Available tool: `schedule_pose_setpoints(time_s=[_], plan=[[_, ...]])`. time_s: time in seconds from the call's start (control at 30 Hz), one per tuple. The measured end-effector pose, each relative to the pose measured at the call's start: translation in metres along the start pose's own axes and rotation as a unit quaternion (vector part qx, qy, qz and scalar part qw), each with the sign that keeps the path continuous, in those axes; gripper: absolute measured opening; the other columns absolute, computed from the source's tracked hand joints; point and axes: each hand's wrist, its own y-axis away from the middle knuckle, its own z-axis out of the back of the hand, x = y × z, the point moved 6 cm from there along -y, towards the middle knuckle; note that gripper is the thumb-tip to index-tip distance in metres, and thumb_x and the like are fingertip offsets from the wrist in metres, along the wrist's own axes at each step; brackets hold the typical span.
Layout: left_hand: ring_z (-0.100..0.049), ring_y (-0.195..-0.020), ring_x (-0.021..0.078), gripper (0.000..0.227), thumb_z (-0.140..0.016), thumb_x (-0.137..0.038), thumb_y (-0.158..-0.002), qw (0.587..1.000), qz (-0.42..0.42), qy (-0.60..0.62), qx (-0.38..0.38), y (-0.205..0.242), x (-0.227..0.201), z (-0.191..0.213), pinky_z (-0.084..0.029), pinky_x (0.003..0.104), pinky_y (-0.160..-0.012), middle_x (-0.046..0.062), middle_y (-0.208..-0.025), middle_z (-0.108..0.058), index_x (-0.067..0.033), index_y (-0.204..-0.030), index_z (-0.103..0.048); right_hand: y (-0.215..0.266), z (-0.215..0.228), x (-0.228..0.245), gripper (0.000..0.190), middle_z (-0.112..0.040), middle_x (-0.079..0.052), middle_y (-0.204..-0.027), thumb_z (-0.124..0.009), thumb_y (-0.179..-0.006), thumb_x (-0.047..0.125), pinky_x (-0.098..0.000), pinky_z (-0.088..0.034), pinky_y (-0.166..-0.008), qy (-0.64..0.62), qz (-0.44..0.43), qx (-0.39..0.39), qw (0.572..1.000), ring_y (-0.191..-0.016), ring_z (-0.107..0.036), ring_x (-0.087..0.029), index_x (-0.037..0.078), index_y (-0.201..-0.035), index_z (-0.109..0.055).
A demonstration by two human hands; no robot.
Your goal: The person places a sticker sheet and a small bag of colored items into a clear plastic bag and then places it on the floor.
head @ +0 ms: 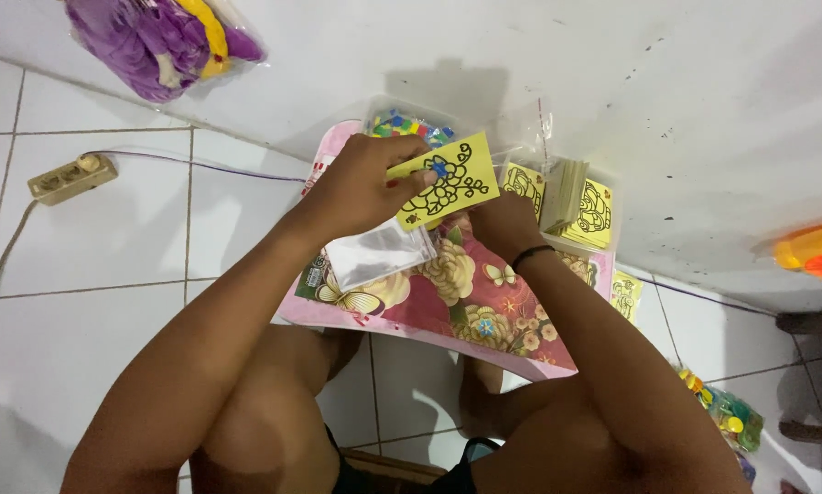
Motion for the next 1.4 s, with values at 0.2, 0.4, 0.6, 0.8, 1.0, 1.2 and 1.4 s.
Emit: schedule_pose_setpoints(time_s=[0.2,0.4,0.6,0.8,1.0,1.2,1.4], plan=[[-0.070,-0.066,0.0304,0.019,-0.061,-0.006,-0.098,1.000,0.012,0.004,0.013,-0.001,0.000,-0.003,-0.050,0.038,-0.069,0.020,-0.081,-0.074,-0.0042,-0.113,-0.072,-0.001,-0.003,-0.013,0.015,-0.060,-0.003,-0.067,-0.056,-0.093,0.022,-0.0567,-0.059,-0.066,-0.008,-0.028,-0.030,0.999,-0.072,-0.073,-0.035,0.013,-0.086,-0.066],[-0.072,-0.070,0.0342,0.020,-0.061,-0.007,-0.098,1.000,0.013,-0.017,0.021,-0.002,0.001,-0.005,-0.052,0.041,-0.072,0.021,-0.083,-0.074,-0.0033,-0.115,-0.071,0.021,0.056,-0.019,0.005,-0.059,-0.007,-0.063,-0.072,-0.077,0.009,-0.0451,-0.058,-0.061,0.094,0.041,-0.193,0.976,-0.062,-0.070,-0.031,0.012,-0.076,-0.075],[-0.074,-0.078,0.0412,0.021,-0.062,-0.007,-0.096,0.997,0.044,-0.016,0.057,-0.001,0.004,-0.007,-0.053,0.045,-0.077,0.024,-0.087,-0.075,-0.0038,-0.114,-0.072,0.050,0.112,-0.065,0.012,-0.067,-0.016,-0.094,-0.066,-0.088,0.002,-0.0514,-0.057,-0.075,-0.290,-0.063,-0.190,0.936,-0.081,-0.072,-0.036,0.001,-0.099,-0.070],[-0.074,-0.083,0.0400,0.025,-0.062,-0.006,-0.095,0.994,0.067,0.002,0.086,-0.004,0.014,-0.019,-0.052,0.045,-0.081,0.026,-0.092,-0.076,-0.0041,-0.118,-0.072,0.087,0.147,-0.078,0.006,-0.067,-0.013,-0.114,-0.074,-0.090,-0.001,-0.0415,-0.058,-0.080,-0.462,-0.070,-0.206,0.860,-0.100,-0.070,-0.032,0.004,-0.095,-0.073],[-0.073,-0.094,0.0475,0.030,-0.062,-0.005,-0.095,0.991,0.069,-0.008,0.116,-0.010,0.007,-0.031,-0.052,0.049,-0.088,0.027,-0.103,-0.075,-0.0025,-0.124,-0.071,0.109,0.163,-0.086,0.006,-0.066,-0.014,-0.120,-0.072,-0.094,0.003,-0.0464,-0.057,-0.092,-0.546,-0.080,-0.193,0.811,-0.112,-0.068,-0.033,0.004,-0.100,-0.073],[-0.070,-0.102,0.0506,0.032,-0.061,-0.005,-0.096,0.988,0.062,-0.009,0.139,-0.016,0.008,-0.041,-0.051,0.054,-0.093,0.028,-0.109,-0.074,-0.0005,-0.126,-0.069,0.123,0.172,-0.088,0.009,-0.064,-0.018,-0.122,-0.068,-0.095,0.003,-0.0483,-0.055,-0.093,-0.578,-0.080,-0.181,0.791,-0.116,-0.066,-0.034,0.002,-0.103,-0.072],[-0.071,-0.099,0.0465,0.032,-0.062,-0.010,-0.096,0.982,0.075,0.012,0.171,-0.019,0.010,-0.055,-0.052,0.053,-0.089,0.025,-0.111,-0.074,-0.0017,-0.126,-0.069,0.127,0.174,-0.080,0.011,-0.064,-0.022,-0.120,-0.069,-0.092,0.000,-0.0530,-0.054,-0.095,-0.592,-0.053,-0.161,0.788,-0.117,-0.065,-0.039,0.001,-0.102,-0.074]])
